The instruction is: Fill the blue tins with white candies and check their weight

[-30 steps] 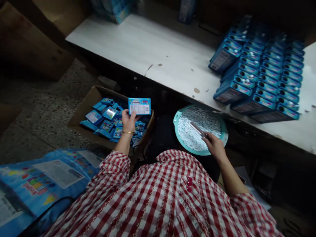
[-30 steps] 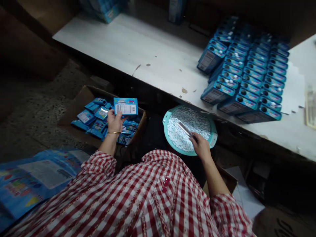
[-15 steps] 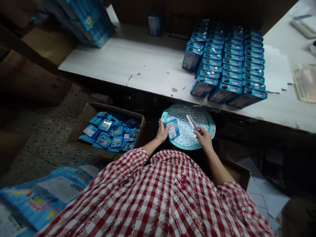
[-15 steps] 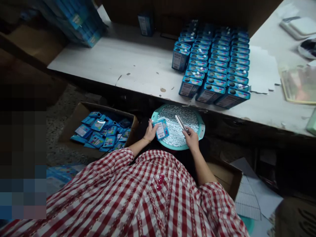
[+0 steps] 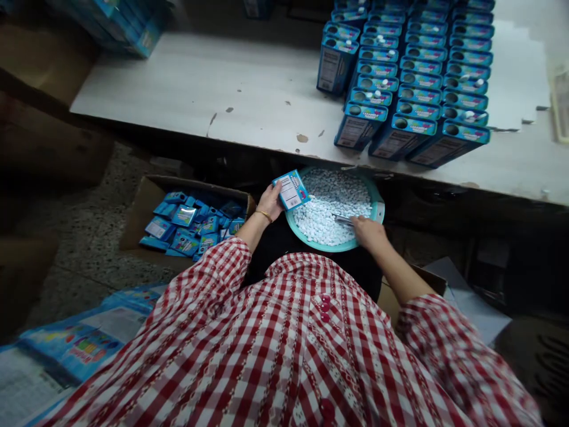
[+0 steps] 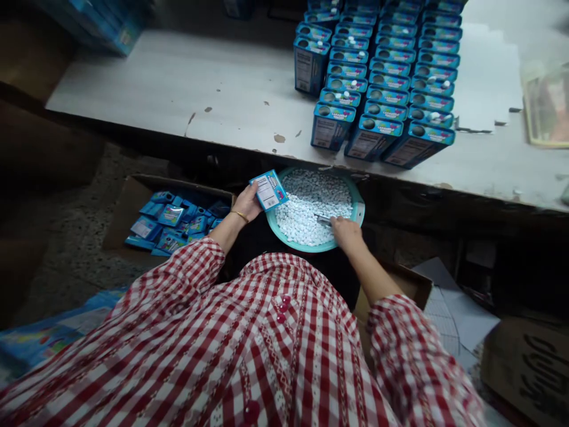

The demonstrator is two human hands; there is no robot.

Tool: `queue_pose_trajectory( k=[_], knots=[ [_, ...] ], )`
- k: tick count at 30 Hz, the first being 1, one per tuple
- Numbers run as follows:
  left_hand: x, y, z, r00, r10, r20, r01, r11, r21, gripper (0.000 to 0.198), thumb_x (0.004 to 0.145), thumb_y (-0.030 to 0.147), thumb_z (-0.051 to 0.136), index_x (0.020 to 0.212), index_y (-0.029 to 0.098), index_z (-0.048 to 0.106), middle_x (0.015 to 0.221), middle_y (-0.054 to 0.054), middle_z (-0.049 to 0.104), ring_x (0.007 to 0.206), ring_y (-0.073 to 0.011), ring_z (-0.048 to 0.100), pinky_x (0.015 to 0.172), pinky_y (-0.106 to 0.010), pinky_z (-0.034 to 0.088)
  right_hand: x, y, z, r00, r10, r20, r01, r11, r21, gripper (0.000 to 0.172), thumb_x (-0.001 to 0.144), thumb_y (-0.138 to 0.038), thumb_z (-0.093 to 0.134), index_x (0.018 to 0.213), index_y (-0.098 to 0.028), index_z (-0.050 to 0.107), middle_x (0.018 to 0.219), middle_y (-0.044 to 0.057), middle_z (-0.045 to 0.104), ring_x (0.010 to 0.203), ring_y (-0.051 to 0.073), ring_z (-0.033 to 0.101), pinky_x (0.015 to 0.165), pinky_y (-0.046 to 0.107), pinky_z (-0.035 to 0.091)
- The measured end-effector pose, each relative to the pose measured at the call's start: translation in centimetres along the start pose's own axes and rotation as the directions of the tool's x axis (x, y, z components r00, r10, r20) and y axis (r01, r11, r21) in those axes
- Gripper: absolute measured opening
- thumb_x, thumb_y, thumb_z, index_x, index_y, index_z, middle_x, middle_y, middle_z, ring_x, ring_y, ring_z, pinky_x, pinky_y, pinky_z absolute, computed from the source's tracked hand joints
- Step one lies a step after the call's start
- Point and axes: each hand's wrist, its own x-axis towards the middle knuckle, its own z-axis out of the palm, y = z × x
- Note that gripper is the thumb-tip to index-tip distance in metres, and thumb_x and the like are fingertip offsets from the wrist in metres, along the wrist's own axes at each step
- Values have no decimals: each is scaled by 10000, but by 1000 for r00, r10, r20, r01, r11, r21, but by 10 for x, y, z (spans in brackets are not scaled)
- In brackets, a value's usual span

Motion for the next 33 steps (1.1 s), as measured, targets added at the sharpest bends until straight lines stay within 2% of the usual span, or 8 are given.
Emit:
queue_pose_trajectory(
  k=[2,6,10,14,17,23,29,33],
  knots=[
    [-2,-1,-7,999,-46,-3,46,999,-4,376,682,371,722,955,192,536,947,-38,659,913,-198,638,893,-440,489,20,-23,16,1000,25,5,-25,978,209,287,854,-211,482,1110,-146,593,1074,185,628,939,291,608,766,378,445],
    [-10,-11,-14,999,-38,-30,38,999,1,387,652,343,747,937,194,532,948,-34,659,900,-179,638,893,-422,494,55,-52,35,997,32,-68,-5,930,367,319,875,-235,459,1179,-185,542,1155,124,616,1002,235,582,828,341,437],
    [-11,-8,-19,998,43,-46,-40,998,56,403,632,355,752,925,213,514,939,-18,652,904,-172,633,868,-390,505,60,-43,31,993,4,-119,53,883,467,315,854,-244,491,1156,-180,550,1048,76,657,925,188,594,811,291,445],
    [-11,0,-17,968,251,10,-244,928,282,452,617,340,745,994,215,530,953,-17,638,939,-175,611,882,-343,478,42,-21,7,980,-6,-198,118,821,558,298,818,-249,535,1103,-185,587,960,61,667,846,195,597,780,309,447],
    [-15,1,-5,921,363,142,-385,790,476,432,622,298,732,1008,201,563,966,-25,631,940,-180,593,903,-313,444,21,-11,-25,969,-54,-243,180,824,536,295,816,-260,540,1100,-205,597,934,46,672,838,194,600,754,298,444],
    [-19,-4,31,875,378,304,-482,612,627,399,649,253,698,1025,190,580,931,-30,624,908,-198,582,884,-300,425,-9,-8,-87,961,-107,-255,184,936,300,298,828,-304,553,1109,-239,627,1051,36,675,924,218,603,755,295,428],
    [-17,-14,42,795,323,513,-606,389,694,389,723,245,606,1101,181,539,1037,-56,618,953,-204,583,887,-315,434,-16,-14,-103,970,-171,-171,212,941,263,307,848,-283,532,1140,-226,608,1085,31,674,967,195,609,789,274,441],
    [-16,-23,41,739,296,605,-672,258,694,409,749,220,559,1151,166,505,1136,-86,594,1038,-212,562,927,-346,426,-27,-34,-113,977,-175,-125,180,983,33,322,879,-316,469,1169,-243,587,1136,50,651,981,214,613,757,290,451]
  ],
)
